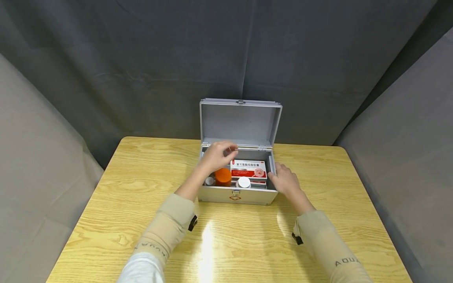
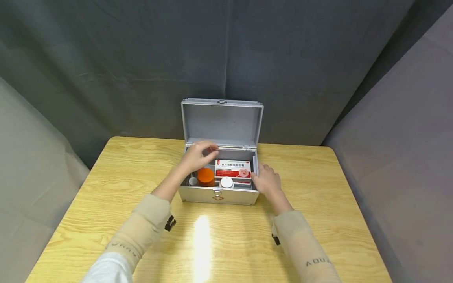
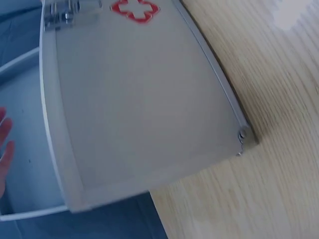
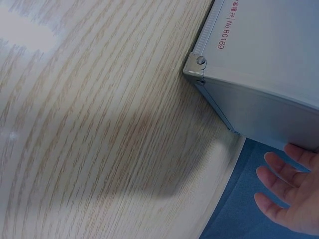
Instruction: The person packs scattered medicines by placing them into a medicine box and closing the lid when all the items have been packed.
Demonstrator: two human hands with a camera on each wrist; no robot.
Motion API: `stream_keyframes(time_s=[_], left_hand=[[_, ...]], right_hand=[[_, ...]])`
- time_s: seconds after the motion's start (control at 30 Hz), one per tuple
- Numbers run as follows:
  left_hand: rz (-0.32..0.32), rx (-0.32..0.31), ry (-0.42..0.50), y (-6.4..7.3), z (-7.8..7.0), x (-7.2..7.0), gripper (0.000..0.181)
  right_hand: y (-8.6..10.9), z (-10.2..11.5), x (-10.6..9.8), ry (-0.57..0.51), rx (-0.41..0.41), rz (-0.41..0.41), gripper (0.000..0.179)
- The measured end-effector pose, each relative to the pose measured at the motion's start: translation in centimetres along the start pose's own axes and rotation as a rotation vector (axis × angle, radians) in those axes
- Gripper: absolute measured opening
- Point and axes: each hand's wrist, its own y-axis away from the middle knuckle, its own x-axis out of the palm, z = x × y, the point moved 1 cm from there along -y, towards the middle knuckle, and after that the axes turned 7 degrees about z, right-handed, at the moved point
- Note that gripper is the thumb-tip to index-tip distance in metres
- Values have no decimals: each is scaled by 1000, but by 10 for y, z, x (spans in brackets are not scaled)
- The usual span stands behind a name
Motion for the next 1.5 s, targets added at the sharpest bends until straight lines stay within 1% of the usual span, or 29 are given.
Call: stream_keyframes(time_s=[0.07, 0.13, 0.17, 0.23, 0.3, 0.37, 0.43, 0.5, 0.6, 0.67, 0.73, 0.8, 0.97, 1.07, 1.2, 1.27, 1.37, 1.43, 1.5], left_hand=[[-156, 11, 12, 1, 7, -5, 14], [-297, 22, 20, 2, 14, -10, 12], [-359, 25, 22, 3, 17, -13, 11], [-461, 16, 35, 3, 25, -18, 10], [-548, -12, 66, 2, 33, -24, 10], [-620, -64, 110, 1, 40, -30, 11], [-677, -132, 168, -1, 46, -36, 13], [-713, -206, 233, -4, 51, -43, 14], [-725, -323, 326, -10, 57, -52, 16], [-712, -395, 390, -14, 62, -56, 18], [-694, -450, 459, -18, 66, -60, 22], [-674, -484, 518, -22, 69, -63, 27], [-596, -504, 660, -28, 76, -72, 36], [-523, -541, 740, -32, 76, -78, 42], [-434, -611, 797, -38, 70, -84, 50], [-408, -630, 803, -41, 68, -86, 53], [-385, -642, 806, -45, 66, -87, 54], [-375, -641, 783, -46, 65, -86, 54], [-370, -624, 740, -48, 65, -84, 52]], right_hand=[[0, 0, 0, 2, 9, -2, 55], [-1, -1, 1, -2, 18, 7, 56], [-2, -2, 1, 3, 17, 7, 56], [-2, -3, 2, 12, 15, 8, 56], [-2, -3, 2, 15, 14, 9, 56], [-2, -3, 2, 13, 17, 11, 57], [-2, -3, 2, 8, 20, 10, 57], [-2, -3, 2, 7, 20, 9, 57], [-2, -4, 2, 3, 22, 8, 57], [-3, -4, 2, 3, 22, 9, 57], [-3, -4, 2, 1, 23, 8, 57], [-2, -4, 3, 2, 21, 6, 56], [-1, -3, 2, 1, 18, 0, 54], [-1, -3, 2, -3, 22, 8, 56], [-1, -4, 3, -8, 22, 15, 57], [-1, -3, 3, -7, 16, 10, 57], [-2, -3, 2, -11, 7, 4, 56], [-2, -3, 2, -13, 2, 3, 55], [-2, -3, 3, -16, 1, 4, 55]])
